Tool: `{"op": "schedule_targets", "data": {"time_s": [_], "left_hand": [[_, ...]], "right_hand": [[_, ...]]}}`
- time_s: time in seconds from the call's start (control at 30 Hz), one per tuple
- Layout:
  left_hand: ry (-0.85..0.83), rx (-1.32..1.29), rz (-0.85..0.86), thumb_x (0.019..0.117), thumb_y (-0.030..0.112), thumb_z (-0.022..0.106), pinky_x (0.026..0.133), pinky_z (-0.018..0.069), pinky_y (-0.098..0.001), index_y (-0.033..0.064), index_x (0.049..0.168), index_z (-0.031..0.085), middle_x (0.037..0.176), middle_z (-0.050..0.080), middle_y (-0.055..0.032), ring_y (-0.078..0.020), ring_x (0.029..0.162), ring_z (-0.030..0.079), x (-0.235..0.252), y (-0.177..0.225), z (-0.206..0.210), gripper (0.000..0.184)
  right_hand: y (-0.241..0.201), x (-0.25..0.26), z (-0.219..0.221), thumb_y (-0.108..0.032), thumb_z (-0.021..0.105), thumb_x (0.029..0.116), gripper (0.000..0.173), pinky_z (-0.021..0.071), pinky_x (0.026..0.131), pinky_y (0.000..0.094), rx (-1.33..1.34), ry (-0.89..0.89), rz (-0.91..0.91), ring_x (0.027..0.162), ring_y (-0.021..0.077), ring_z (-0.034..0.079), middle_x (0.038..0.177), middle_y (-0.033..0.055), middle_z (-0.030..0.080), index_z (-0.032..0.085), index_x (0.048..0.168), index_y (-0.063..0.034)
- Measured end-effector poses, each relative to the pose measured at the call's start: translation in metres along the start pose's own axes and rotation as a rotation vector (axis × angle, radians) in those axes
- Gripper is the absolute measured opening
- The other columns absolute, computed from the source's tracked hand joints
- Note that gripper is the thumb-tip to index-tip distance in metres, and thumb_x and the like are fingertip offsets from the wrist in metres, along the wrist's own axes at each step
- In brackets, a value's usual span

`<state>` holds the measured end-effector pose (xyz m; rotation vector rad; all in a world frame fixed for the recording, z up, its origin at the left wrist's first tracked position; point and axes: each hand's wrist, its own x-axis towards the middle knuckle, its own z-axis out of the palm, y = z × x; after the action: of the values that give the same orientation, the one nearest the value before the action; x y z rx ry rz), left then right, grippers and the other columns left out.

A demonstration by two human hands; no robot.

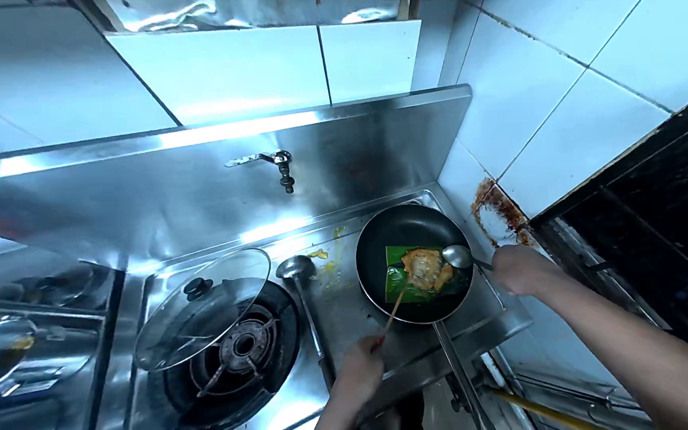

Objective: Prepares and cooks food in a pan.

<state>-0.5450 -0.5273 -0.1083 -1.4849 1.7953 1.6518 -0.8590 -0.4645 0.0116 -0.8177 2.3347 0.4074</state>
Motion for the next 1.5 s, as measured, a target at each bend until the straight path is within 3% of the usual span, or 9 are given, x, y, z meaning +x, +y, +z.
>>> {"op": "schedule_targets", "data": {"time_s": [0.17,0.37,0.53,1.03,1.2,1.5], "left_hand": [[0.003,-0.03,-0.008,0.1079,0.023,0.044,0.061,0.0503,-0.0344,0.0125,0.137,0.063,0.093,0.072,-0.0045,-0.0145,0.065,0.061,0.008,-0.004,0.012,0.037],[0.061,0.011,-0.003,0.1082,0.023,0.043,0.067,0.0535,-0.0367,0.0128,0.138,0.064,0.095,0.072,-0.0054,-0.0163,0.07,0.064,0.013,-0.005,0.007,0.038],[0.091,0.026,-0.018,0.1086,0.023,0.042,0.066,0.053,-0.0363,0.0142,0.138,0.064,0.094,0.072,-0.0052,-0.0158,0.07,0.064,0.017,-0.003,-0.003,0.038],[0.095,-0.042,-0.021,0.1087,0.023,0.043,0.058,0.0481,-0.0314,0.0139,0.141,0.061,0.089,0.07,-0.0032,-0.0123,0.061,0.057,0.022,0.0,0.0,0.038],[0.107,-0.105,-0.009,0.1099,0.024,0.042,0.053,0.0454,-0.0287,0.0143,0.143,0.059,0.087,0.069,-0.0014,-0.0102,0.055,0.053,0.007,0.012,-0.009,0.038],[0.191,-0.122,0.084,0.1099,0.023,0.043,0.054,0.0465,-0.0284,0.0147,0.142,0.061,0.085,0.068,0.0006,-0.01,0.056,0.053,-0.004,0.036,-0.018,0.037]], "right_hand": [[0.028,0.018,0.003,-0.02,0.063,0.0979,0.019,0.0589,0.066,0.046,0.136,-0.01,-0.076,0.066,0.0228,0.069,0.082,0.0108,0.072,0.074,0.109,-0.0088],[0.046,0.029,-0.003,-0.014,0.066,0.0967,0.02,0.0559,0.06,0.0369,0.228,-0.112,-0.101,0.062,0.0173,0.066,0.084,0.0072,0.074,0.074,0.115,-0.012],[0.062,0.025,-0.015,-0.017,0.065,0.1003,0.028,0.0523,0.056,0.0343,0.26,-0.194,-0.197,0.06,0.0152,0.063,0.089,0.0046,0.075,0.072,0.128,-0.0144],[0.064,0.059,0.053,-0.011,0.065,0.0995,0.032,0.0472,0.052,0.027,0.583,-0.341,-0.324,0.057,0.011,0.058,0.094,0.004,0.074,0.07,0.131,-0.0144],[0.089,0.072,0.073,-0.009,0.062,0.0975,0.033,0.0422,0.047,0.0223,0.846,-0.409,-0.341,0.053,0.0077,0.053,0.093,0.0055,0.075,0.07,0.13,-0.0104],[0.104,0.066,0.114,-0.009,0.062,0.0951,0.036,0.0398,0.045,0.0198,1.234,-0.409,-0.312,0.052,0.0056,0.051,0.093,0.0076,0.073,0.069,0.13,-0.0074]]}}
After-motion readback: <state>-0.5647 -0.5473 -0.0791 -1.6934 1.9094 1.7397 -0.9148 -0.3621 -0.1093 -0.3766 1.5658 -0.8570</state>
